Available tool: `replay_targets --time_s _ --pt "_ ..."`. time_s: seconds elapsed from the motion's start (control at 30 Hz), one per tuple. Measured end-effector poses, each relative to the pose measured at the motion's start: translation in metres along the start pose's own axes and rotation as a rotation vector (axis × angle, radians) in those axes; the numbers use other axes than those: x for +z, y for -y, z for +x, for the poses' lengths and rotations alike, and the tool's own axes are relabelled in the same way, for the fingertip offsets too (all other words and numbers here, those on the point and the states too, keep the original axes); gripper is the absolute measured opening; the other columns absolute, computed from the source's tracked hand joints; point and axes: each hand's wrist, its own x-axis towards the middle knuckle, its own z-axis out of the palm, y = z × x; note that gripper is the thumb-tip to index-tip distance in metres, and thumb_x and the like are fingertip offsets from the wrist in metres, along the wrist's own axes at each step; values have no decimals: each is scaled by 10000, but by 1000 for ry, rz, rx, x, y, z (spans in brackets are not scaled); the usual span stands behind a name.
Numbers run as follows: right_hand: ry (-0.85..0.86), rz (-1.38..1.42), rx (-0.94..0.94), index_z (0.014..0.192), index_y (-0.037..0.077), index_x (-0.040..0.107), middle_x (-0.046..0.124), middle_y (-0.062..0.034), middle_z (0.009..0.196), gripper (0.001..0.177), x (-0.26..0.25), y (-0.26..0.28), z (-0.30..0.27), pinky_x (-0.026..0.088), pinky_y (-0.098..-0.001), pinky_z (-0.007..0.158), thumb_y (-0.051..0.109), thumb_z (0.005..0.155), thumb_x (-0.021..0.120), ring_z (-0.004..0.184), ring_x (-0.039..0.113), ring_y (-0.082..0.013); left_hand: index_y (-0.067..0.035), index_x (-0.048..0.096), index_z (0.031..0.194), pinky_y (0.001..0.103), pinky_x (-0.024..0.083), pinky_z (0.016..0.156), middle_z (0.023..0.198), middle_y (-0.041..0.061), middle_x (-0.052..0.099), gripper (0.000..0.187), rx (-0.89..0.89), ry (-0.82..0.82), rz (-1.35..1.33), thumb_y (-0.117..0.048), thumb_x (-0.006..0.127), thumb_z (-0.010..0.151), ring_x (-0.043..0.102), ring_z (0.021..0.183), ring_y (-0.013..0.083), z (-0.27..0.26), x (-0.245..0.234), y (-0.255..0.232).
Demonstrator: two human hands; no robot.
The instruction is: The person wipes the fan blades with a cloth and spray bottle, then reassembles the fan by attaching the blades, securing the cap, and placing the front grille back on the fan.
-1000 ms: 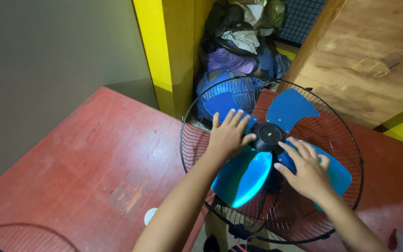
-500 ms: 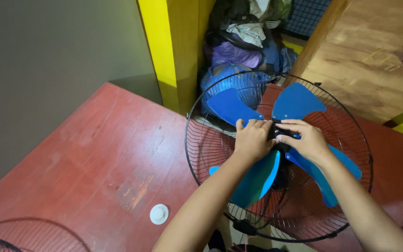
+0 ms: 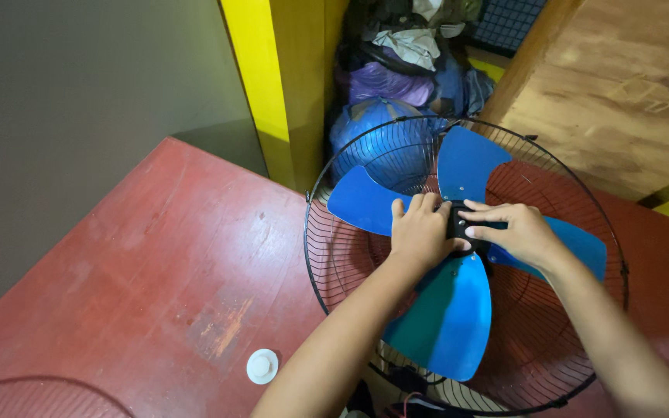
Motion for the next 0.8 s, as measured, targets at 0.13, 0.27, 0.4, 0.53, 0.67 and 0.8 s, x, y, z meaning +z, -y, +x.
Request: replay_targets --time_s 0.13,0.27,0.4,0.53,0.67,0.8 --pt "87 -78 -100 1179 148 788 675 -88 1390 404 -8 -4 12 452 -340 1088 124 776 798 1261 657 -195 -54 676 1273 530 330 1043 1209 74 690 851 -25 -124 -34 -575 853 624 584 1199 224 -12 9 -5" --pt "184 -115 -66 1169 163 795 701 -74 1380 403 -15 -8 28 489 -334 1066 127 768 795 1192 713 -195 -36 667 1292 510 352 1035 1190 90 716 872 -82 -183 -43 -568 859 628 645 1117 239 -17 15 -14" --pt "141 27 -36 1179 138 782 691 -108 1381 403 -9 -12 21 458 -340 1087 113 777 798 1269 660 -195 -82 705 1216 536 349 1061 1154 71 744 762 -46 -121 -101 -559 845 638 674 1086 240 -9 11 0" --pt "120 18 -46 1188 152 779 675 -97 1400 398 -5 -6 20 466 -336 1068 125 791 784 1271 643 -194 -67 693 1229 568 334 1028 1146 92 733 800 -30 -206 -84 -582 826 632 661 1084 249 -12 3 -3" --pt "180 -76 -83 1188 169 786 690 -56 1412 392 -13 -14 24 491 -334 1059 147 797 765 1200 705 -208 -41 657 1310 526 361 1031 1150 92 716 843 -61 -223 -74 -604 796 699 643 1115 249 -21 11 -15" --pt "140 -51 -156 1199 151 774 658 -67 1422 393 -4 -18 21 469 -346 1077 147 806 765 1272 652 -218 -38 655 1299 548 344 1015 1150 102 716 848 -81 -175 -62 -602 806 685 637 1117 261 -21 15 -11"
